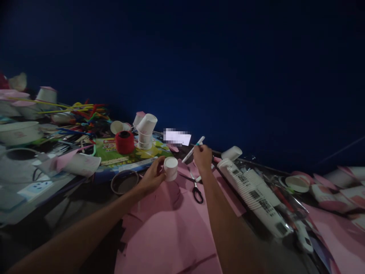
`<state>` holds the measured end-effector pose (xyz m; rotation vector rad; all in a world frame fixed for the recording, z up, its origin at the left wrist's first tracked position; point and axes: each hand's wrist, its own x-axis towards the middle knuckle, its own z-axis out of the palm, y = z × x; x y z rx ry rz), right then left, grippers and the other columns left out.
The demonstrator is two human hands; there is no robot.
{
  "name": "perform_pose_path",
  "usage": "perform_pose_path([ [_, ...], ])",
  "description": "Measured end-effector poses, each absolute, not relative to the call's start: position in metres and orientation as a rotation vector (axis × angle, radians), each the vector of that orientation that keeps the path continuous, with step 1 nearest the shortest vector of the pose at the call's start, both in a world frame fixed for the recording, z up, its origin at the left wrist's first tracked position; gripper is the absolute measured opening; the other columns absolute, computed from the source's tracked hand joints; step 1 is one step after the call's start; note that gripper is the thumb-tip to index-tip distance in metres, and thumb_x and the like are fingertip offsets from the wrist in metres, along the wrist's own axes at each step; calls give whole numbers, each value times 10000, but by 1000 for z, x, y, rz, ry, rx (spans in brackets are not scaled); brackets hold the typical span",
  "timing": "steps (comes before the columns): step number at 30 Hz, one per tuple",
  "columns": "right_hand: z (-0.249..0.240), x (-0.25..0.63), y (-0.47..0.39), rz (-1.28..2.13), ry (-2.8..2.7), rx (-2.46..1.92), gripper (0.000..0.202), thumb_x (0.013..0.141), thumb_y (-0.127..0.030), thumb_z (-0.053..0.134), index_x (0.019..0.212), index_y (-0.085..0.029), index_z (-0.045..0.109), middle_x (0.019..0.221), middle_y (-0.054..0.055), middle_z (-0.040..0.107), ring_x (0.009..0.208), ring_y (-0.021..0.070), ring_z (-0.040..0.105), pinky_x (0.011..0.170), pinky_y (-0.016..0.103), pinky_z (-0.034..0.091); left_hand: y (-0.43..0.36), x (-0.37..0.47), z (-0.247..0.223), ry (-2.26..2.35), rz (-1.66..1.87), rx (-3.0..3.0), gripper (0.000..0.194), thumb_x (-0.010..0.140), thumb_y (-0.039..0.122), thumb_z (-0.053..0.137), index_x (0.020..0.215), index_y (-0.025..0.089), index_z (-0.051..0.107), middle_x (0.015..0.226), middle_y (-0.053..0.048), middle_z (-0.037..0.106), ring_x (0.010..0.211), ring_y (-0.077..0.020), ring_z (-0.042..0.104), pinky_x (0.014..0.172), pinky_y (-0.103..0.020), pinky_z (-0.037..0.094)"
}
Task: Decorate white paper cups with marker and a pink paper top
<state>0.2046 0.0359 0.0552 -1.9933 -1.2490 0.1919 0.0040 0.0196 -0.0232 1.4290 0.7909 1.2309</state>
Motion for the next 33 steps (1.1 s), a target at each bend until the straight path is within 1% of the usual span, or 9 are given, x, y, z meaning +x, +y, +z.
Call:
perform_pose_path([
  [4, 71, 210, 5, 283, -1063, -1692, 231, 855, -400, 388, 810, -197, 490, 711, 24, 662, 453, 90, 498, 440, 213, 390, 14, 1, -9, 797, 1443, 1494, 556, 666, 92, 669, 1194, 223, 556, 1271, -85, 489, 1224, -253, 407, 1091, -357, 236],
  [6, 73, 205, -17, 638, -899, -1258, 211, 779, -395, 558, 773, -208, 458, 683, -4, 659, 362, 43, 382, 375, 187, 307, 8, -1, 3, 822, 1585, 1506, 433, 687, 147, 691, 1104, 222, 605, 1190, -81, 519, 1185, -256, 420, 1057, -349, 273],
  [10, 64, 178, -56, 1038, -868, -924, 210, 738, -293, 673, 878, -209, 541, 720, -22, 666, 417, 47, 460, 413, 183, 363, -4, -3, 19, 705, 1524, 1847, 122, 824, 272, 558, 878, 170, 598, 840, -48, 564, 804, -182, 511, 772, -322, 416],
  [13, 52, 157, -68, 1108, -874, -820, 193, 768, -271, 661, 937, -218, 584, 736, -31, 639, 440, 47, 475, 440, 195, 379, -12, 1, 21, 573, 1271, 2117, 226, 822, 324, 564, 979, 161, 564, 856, -44, 579, 704, -140, 508, 671, -279, 410],
  [16, 39, 149, -67, 1119, -917, -843, 102, 772, -261, 663, 839, -196, 621, 638, -52, 558, 479, 52, 455, 481, 201, 378, -16, 5, 20, 704, 1049, 2240, 171, 811, 320, 581, 876, 163, 575, 755, -19, 584, 633, -122, 486, 598, -250, 365],
  [20, 32, 160, -60, 1081, -806, -908, 193, 698, -334, 722, 754, -179, 622, 589, -55, 515, 482, 54, 404, 472, 202, 330, -18, 6, 20, 818, 935, 2213, 131, 857, 259, 490, 825, 159, 568, 728, -19, 585, 638, -120, 485, 570, -237, 331],
  [24, 30, 168, -61, 1003, -834, -1003, 255, 712, -383, 712, 664, -175, 574, 523, -70, 433, 470, 56, 367, 448, 196, 283, -24, 9, 23, 683, 711, 2014, 154, 874, 261, 449, 799, 160, 537, 665, 3, 552, 573, -100, 482, 539, -222, 344],
  [28, 23, 161, -65, 930, -909, -1051, 237, 772, -371, 663, 679, -178, 563, 566, -66, 445, 510, 58, 400, 488, 183, 348, -31, 16, 22, 602, 640, 1638, 232, 894, 381, 436, 880, 161, 507, 624, 24, 529, 444, -78, 439, 446, -210, 340],
  [33, 19, 150, -71, 1055, -1008, -979, 182, 822, -376, 605, 798, -199, 571, 523, -72, 485, 433, 78, 433, 428, 201, 372, -30, 17, 19, 443, 645, 1434, 334, 868, 475, 487, 814, 146, 505, 713, -20, 551, 561, -98, 511, 529, -232, 389],
])
